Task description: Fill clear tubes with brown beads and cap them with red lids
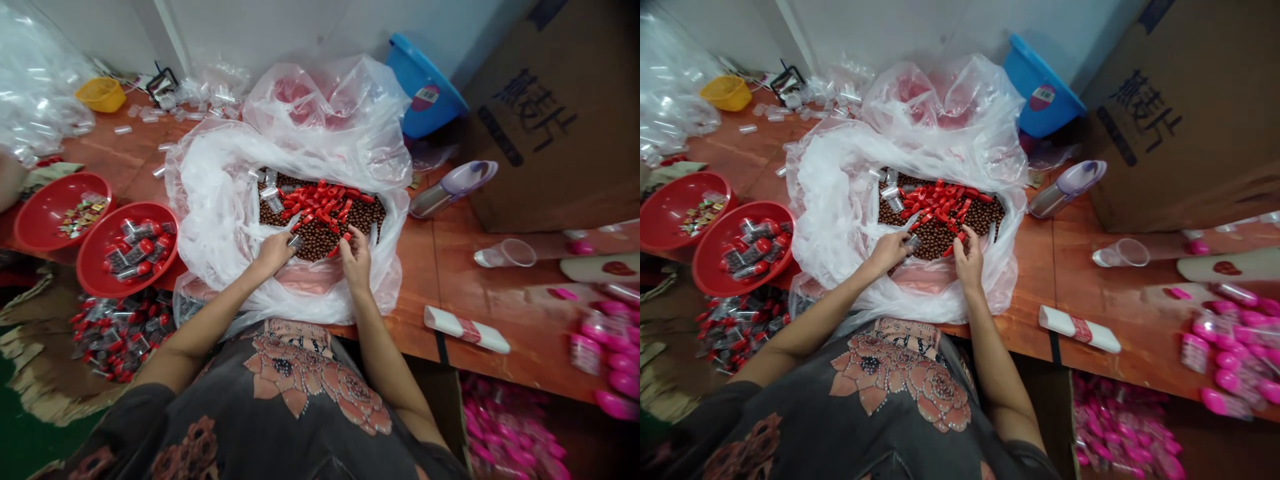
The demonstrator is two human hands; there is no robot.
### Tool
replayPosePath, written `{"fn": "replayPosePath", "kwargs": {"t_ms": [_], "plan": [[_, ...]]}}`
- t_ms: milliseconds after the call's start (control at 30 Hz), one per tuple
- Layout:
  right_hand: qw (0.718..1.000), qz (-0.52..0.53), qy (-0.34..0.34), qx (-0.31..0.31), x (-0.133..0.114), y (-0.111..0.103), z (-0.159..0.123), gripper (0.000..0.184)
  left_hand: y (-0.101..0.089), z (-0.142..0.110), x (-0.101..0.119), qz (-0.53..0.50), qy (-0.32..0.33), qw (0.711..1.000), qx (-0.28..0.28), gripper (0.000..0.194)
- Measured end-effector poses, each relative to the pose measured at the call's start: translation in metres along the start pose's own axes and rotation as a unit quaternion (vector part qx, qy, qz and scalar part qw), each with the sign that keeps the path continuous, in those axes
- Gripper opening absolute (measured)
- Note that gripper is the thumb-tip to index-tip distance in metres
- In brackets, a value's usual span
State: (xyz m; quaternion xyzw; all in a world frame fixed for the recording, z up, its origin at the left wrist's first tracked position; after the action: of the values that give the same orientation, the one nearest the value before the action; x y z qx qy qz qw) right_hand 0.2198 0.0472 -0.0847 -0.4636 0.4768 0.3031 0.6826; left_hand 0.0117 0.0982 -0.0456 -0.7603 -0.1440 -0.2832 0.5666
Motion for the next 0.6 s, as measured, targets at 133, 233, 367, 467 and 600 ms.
{"fn": "replayPosePath", "kwargs": {"t_ms": [133, 233, 367, 467, 600], "plan": [[0.997, 0.031, 0.070, -0.016, 0.011, 0.000, -0.006, 0.040, 0.006, 0.022, 0.014, 0.014, 0.004, 0.999, -0.048, 0.018], [0.995, 0.028, 0.089, -0.047, 0.019, 0.001, -0.010, 0.032, 0.014, 0.034, 0.018, -0.019, 0.002, 0.998, -0.052, 0.016], [0.990, -0.058, 0.053, -0.117, 0.020, -0.002, -0.015, 0.027, 0.028, 0.041, 0.018, -0.118, 0.021, 0.992, -0.030, 0.020], [0.977, -0.143, -0.012, -0.157, 0.014, -0.010, -0.019, 0.034, 0.043, 0.043, 0.013, -0.269, -0.014, 0.962, -0.039, 0.032], [0.969, -0.178, -0.042, -0.166, 0.011, -0.020, -0.024, 0.042, 0.059, 0.045, 0.006, -0.433, -0.048, 0.898, -0.065, 0.030]]}}
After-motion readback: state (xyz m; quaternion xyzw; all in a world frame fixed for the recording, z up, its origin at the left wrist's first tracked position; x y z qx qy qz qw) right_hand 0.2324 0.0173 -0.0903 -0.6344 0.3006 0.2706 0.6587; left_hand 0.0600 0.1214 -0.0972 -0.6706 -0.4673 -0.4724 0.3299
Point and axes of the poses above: each hand's wrist, its own z-axis towards the middle knuckle, its own y-axis out of the palm, x = y × z, the point moved 2 cm from there along z, towards the middle knuckle, and after that the axes turned 4 degrees about -z, right-handed, at the moved point
